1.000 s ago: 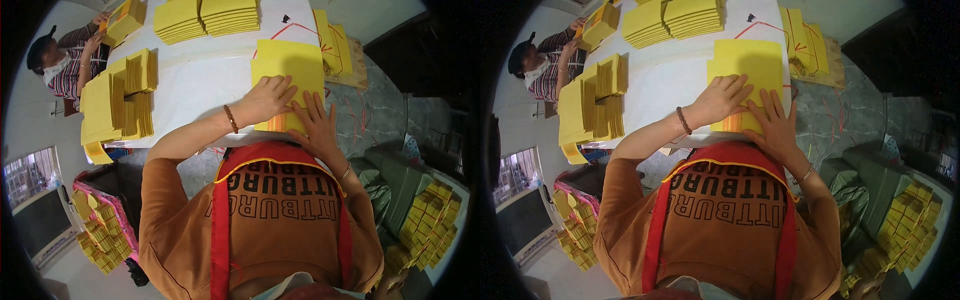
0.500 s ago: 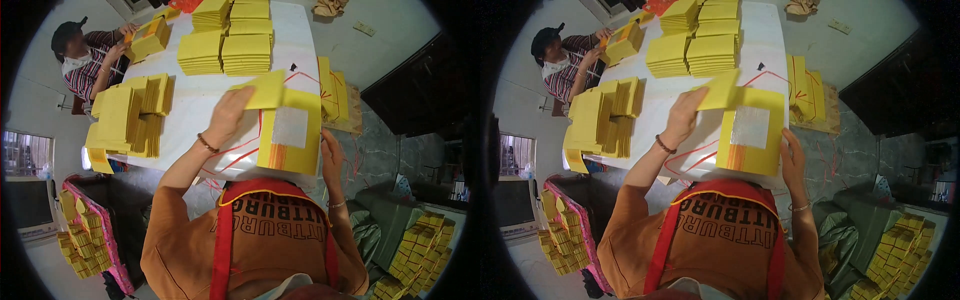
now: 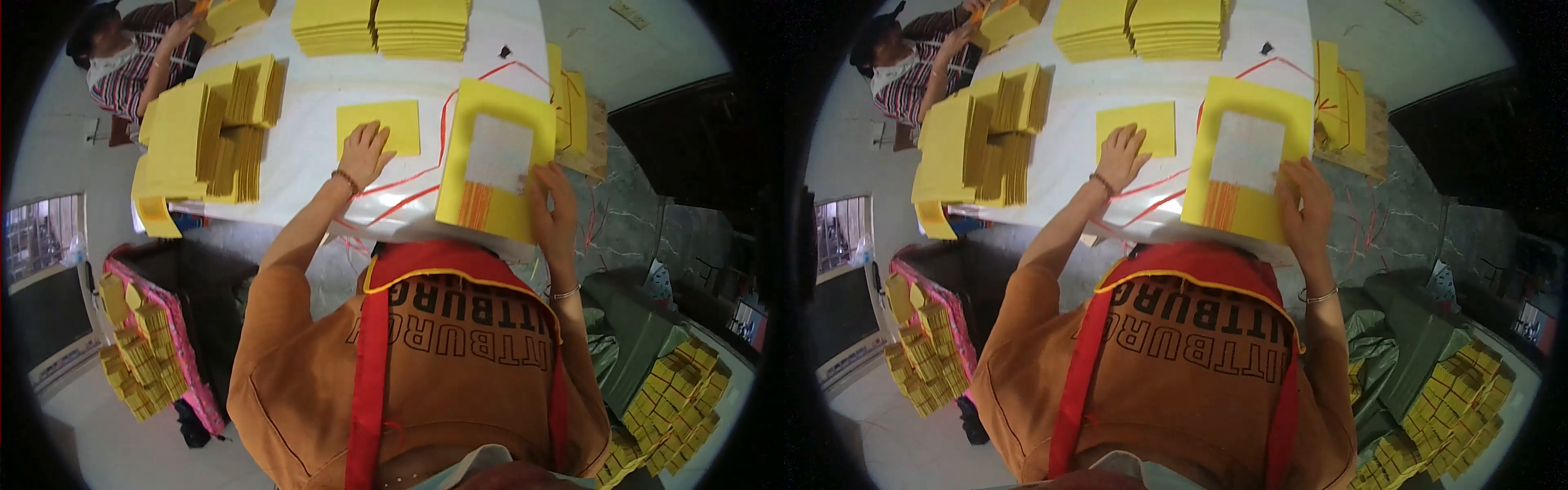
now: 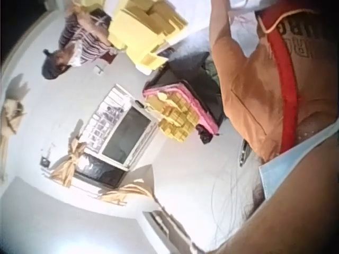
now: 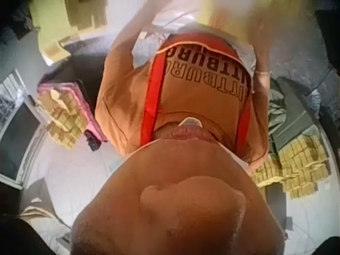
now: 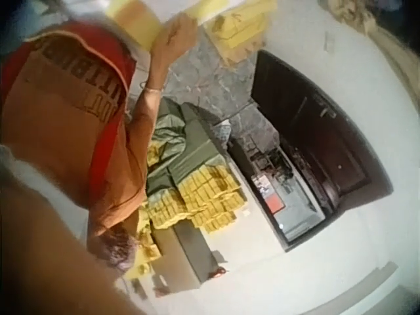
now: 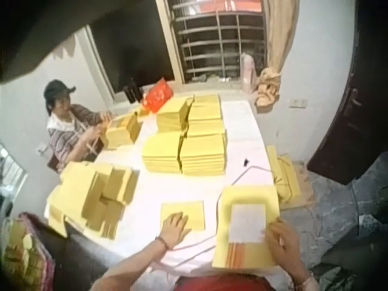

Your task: Folding and stacking yellow paper sheets with silver foil centers on a table.

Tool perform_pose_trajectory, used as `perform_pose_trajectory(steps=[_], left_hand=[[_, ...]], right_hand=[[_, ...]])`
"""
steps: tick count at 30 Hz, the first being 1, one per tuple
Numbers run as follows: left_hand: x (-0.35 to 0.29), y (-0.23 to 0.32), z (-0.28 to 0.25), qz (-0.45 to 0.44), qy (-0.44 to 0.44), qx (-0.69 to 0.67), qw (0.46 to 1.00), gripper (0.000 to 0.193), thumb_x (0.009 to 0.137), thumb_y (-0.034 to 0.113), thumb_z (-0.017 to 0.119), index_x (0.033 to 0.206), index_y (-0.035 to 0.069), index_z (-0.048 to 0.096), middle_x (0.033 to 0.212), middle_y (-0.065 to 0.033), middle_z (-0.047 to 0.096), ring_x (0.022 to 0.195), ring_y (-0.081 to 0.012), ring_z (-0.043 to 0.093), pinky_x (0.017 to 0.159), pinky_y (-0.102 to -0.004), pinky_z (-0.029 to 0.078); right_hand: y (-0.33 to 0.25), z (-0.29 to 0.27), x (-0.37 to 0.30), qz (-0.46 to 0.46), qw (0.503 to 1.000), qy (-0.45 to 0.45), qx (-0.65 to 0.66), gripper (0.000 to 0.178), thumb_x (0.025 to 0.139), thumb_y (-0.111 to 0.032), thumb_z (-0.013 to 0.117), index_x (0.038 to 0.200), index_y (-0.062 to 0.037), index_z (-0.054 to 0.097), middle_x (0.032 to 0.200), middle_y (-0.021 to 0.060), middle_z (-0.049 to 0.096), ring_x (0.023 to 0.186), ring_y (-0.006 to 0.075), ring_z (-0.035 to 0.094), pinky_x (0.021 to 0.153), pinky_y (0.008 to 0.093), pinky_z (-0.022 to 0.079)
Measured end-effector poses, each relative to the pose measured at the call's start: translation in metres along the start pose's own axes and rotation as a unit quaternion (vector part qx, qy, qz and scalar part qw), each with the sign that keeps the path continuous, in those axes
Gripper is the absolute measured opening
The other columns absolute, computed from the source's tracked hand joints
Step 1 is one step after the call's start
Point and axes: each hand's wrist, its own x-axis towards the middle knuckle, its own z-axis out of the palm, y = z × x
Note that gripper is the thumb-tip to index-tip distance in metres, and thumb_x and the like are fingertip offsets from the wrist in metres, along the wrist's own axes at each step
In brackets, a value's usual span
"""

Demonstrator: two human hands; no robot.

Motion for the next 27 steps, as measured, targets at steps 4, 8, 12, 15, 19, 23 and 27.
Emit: perform_pose_trajectory(steps=[4,8,12,15,19,23,27], left_hand=[[0.004,0.006,-0.010,0.015,-0.021,-0.025,0.999,0.050,0.085,0.036,0.055,0.124,0.006,0.048,0.129,-0.0165,0.042,0.117,-0.0344,0.038,0.095,-0.0444,0.034],[0.022,0.016,-0.042,0.060,0.012,-0.051,0.997,0.032,0.084,0.031,0.058,0.103,0.005,0.062,0.113,-0.0142,0.054,0.103,-0.0333,0.050,0.084,-0.0453,0.041],[0.046,0.064,-0.084,0.090,0.112,-0.107,0.984,0.023,0.078,0.013,0.062,0.101,0.006,0.063,0.097,-0.0130,0.060,0.088,-0.0302,0.055,0.077,-0.0361,0.044],[0.044,0.122,-0.101,0.215,0.073,-0.202,0.953,0.027,0.077,0.017,0.064,0.100,0.004,0.063,0.099,-0.0117,0.059,0.088,-0.0282,0.053,0.075,-0.0367,0.043],[0.035,0.163,-0.119,0.294,-0.016,-0.147,0.944,0.034,0.080,0.022,0.063,0.109,0.004,0.059,0.103,-0.0112,0.058,0.091,-0.0299,0.053,0.078,-0.0386,0.042],[0.038,0.158,-0.117,0.294,-0.038,-0.197,0.935,0.033,0.077,0.024,0.067,0.103,0.005,0.061,0.101,-0.0103,0.058,0.087,-0.0285,0.053,0.076,-0.0365,0.044],[0.048,0.151,-0.114,0.242,-0.107,-0.344,0.901,0.020,0.081,0.021,0.064,0.092,0.005,0.064,0.083,-0.0088,0.059,0.079,-0.0255,0.055,0.070,-0.0348,0.046]], right_hand=[[-0.001,0.001,-0.003,-0.014,0.999,-0.030,-0.029,0.024,0.081,-0.008,0.062,0.104,-0.0077,0.063,0.107,0.0069,0.064,0.113,0.0284,0.053,0.095,0.0390,0.036],[0.003,-0.003,-0.004,-0.026,0.998,-0.049,-0.025,0.022,0.080,-0.009,0.062,0.102,-0.0094,0.063,0.105,0.0050,0.064,0.112,0.0277,0.054,0.094,0.0391,0.036],[0.008,-0.001,-0.004,-0.013,0.997,-0.060,-0.041,0.020,0.080,-0.010,0.062,0.100,-0.0103,0.064,0.103,0.0049,0.064,0.111,0.0278,0.054,0.092,0.0389,0.037],[0.013,0.003,-0.002,-0.044,0.997,-0.049,-0.030,0.019,0.081,-0.012,0.062,0.099,-0.0103,0.064,0.102,0.0051,0.065,0.109,0.0283,0.055,0.088,0.0390,0.040],[0.013,0.001,0.000,-0.010,0.999,-0.052,0.013,0.017,0.081,-0.014,0.062,0.097,-0.0074,0.064,0.103,0.0062,0.065,0.111,0.0287,0.055,0.089,0.0382,0.041],[0.023,0.002,-0.002,0.054,0.989,-0.054,0.128,0.019,0.087,-0.016,0.057,0.100,-0.0041,0.065,0.102,0.0068,0.066,0.111,0.0267,0.056,0.092,0.0342,0.041],[0.031,0.001,-0.005,0.110,0.970,-0.057,0.210,0.029,0.093,-0.023,0.049,0.107,-0.0013,0.063,0.099,0.0071,0.067,0.105,0.0219,0.057,0.090,0.0315,0.042]])
